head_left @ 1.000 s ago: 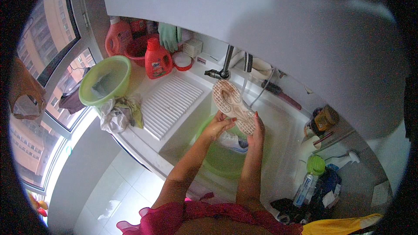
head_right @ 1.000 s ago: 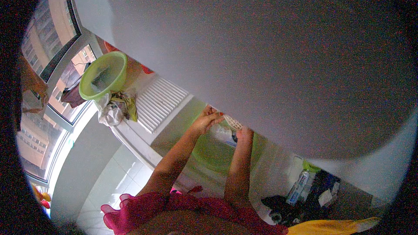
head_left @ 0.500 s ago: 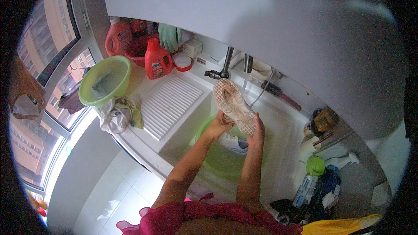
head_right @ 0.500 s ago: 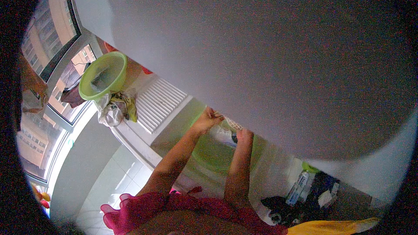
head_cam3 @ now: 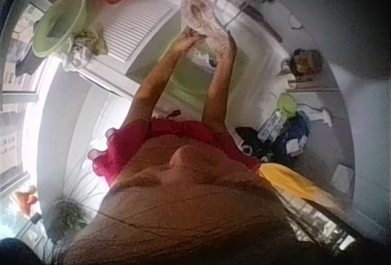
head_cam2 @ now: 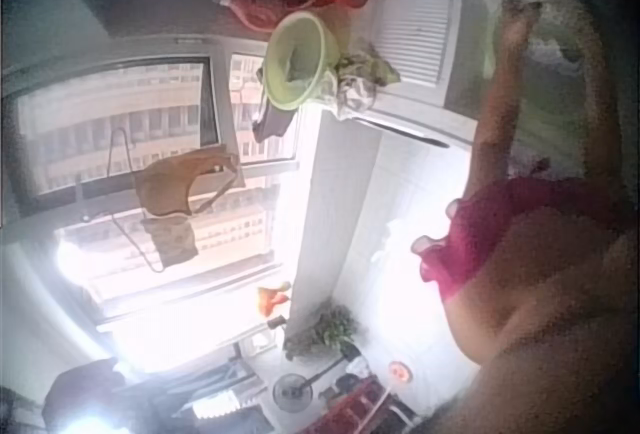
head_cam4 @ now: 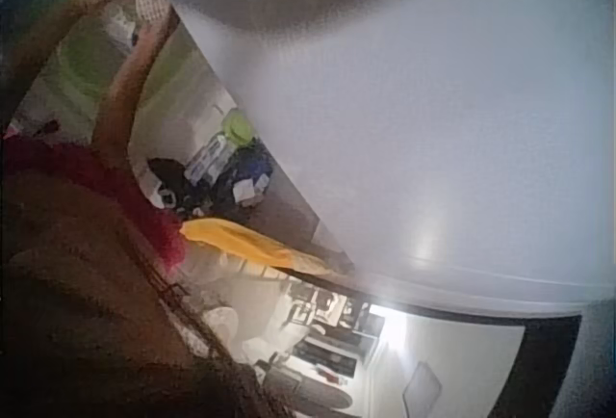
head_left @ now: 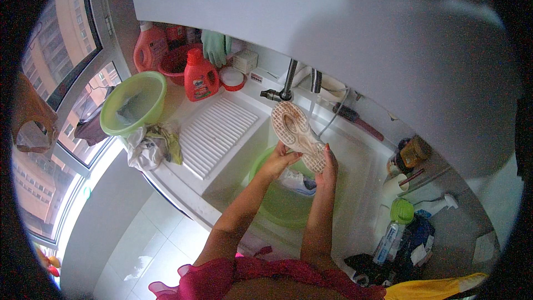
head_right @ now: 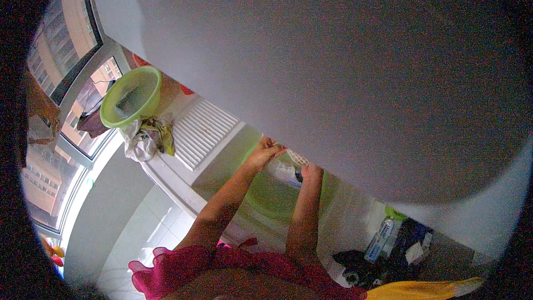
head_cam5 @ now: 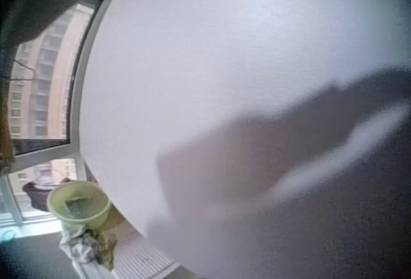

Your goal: The person scrubs a shoe with a brush in a basin of water, rinses the shoe under running water, and places it on the sink counter. The person repeats the process with a second shoe.

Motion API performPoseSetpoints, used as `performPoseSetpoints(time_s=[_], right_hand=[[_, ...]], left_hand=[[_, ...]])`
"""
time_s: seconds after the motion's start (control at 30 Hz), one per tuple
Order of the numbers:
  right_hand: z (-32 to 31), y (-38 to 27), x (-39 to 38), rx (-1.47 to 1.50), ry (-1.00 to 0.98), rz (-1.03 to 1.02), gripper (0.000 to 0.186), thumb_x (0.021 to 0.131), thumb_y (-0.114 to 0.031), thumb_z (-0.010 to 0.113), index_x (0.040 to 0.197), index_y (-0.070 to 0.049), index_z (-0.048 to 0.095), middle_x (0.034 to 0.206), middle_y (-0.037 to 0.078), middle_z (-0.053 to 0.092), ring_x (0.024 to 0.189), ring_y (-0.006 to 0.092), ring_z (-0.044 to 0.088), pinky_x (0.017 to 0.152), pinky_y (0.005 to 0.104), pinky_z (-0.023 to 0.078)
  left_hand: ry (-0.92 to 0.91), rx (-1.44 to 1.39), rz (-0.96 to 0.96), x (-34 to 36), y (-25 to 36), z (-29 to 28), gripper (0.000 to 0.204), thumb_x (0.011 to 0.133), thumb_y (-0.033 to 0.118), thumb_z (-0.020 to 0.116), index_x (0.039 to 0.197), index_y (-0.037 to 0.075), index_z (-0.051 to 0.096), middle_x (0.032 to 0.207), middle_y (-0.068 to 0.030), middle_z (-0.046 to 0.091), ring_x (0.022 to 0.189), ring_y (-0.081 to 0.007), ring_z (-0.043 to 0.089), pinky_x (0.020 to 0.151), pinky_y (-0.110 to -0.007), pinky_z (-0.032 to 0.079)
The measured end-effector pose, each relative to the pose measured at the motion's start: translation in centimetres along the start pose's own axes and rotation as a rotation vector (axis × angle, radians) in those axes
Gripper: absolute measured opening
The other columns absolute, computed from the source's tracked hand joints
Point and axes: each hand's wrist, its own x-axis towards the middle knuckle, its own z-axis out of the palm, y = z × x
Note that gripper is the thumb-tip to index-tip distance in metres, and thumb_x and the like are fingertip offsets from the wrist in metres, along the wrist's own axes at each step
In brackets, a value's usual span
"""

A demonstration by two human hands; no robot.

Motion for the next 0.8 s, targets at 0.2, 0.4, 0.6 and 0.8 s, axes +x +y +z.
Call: performPoseSetpoints(time_s=[0.2, 0.4, 0.6, 0.8], right_hand=[[0.6, -0.2, -0.3, -0.026, 0.038, -0.008, 0.041, 0.081, -0.028, 0.059, 0.111, -0.001, 0.052, 0.107, 0.011, 0.056, 0.095, 0.0237, 0.056, 0.081, 0.0363, 0.046], [0.2, 0.0, -0.1, -0.002, 0.066, -0.003, 0.045, 0.081, -0.027, 0.058, 0.116, 0.000, 0.048, 0.110, 0.012, 0.054, 0.097, 0.0249, 0.055, 0.083, 0.0381, 0.046], [-3.1, 1.4, 2.0, -0.018, -0.016, -0.046, 0.046, 0.081, -0.027, 0.058, 0.117, 0.000, 0.047, 0.112, 0.013, 0.053, 0.099, 0.0255, 0.054, 0.084, 0.0386, 0.045], [-0.4, 0.3, 0.3, -0.038, -0.017, -0.032, 0.045, 0.080, -0.029, 0.059, 0.113, 0.001, 0.049, 0.110, 0.013, 0.054, 0.097, 0.0247, 0.054, 0.083, 0.0367, 0.045]], left_hand=[[0.018, 0.039, 0.024, 0.1, -0.3, -0.2, 0.064, 0.074, -0.002, 0.059, 0.128, 0.012, 0.026, 0.122, -0.0046, 0.045, 0.108, -0.0206, 0.048, 0.093, -0.034, 0.040], [-0.023, 0.122, 0.059, 0.0, -0.3, -0.4, 0.072, 0.069, -0.008, 0.056, 0.131, 0.012, 0.023, 0.127, -0.0041, 0.040, 0.109, -0.0202, 0.046, 0.092, -0.034, 0.040], [-0.035, 0.077, -0.012, -0.1, 0.0, -0.1, 0.070, 0.071, -0.008, 0.052, 0.132, 0.013, 0.021, 0.130, -0.0033, 0.036, 0.111, -0.0191, 0.045, 0.093, -0.033, 0.039], [-0.001, -0.030, 0.010, 0.4, -0.7, -0.3, 0.061, 0.076, -0.002, 0.055, 0.128, 0.011, 0.027, 0.124, -0.0029, 0.042, 0.108, -0.0177, 0.047, 0.092, -0.032, 0.039]])
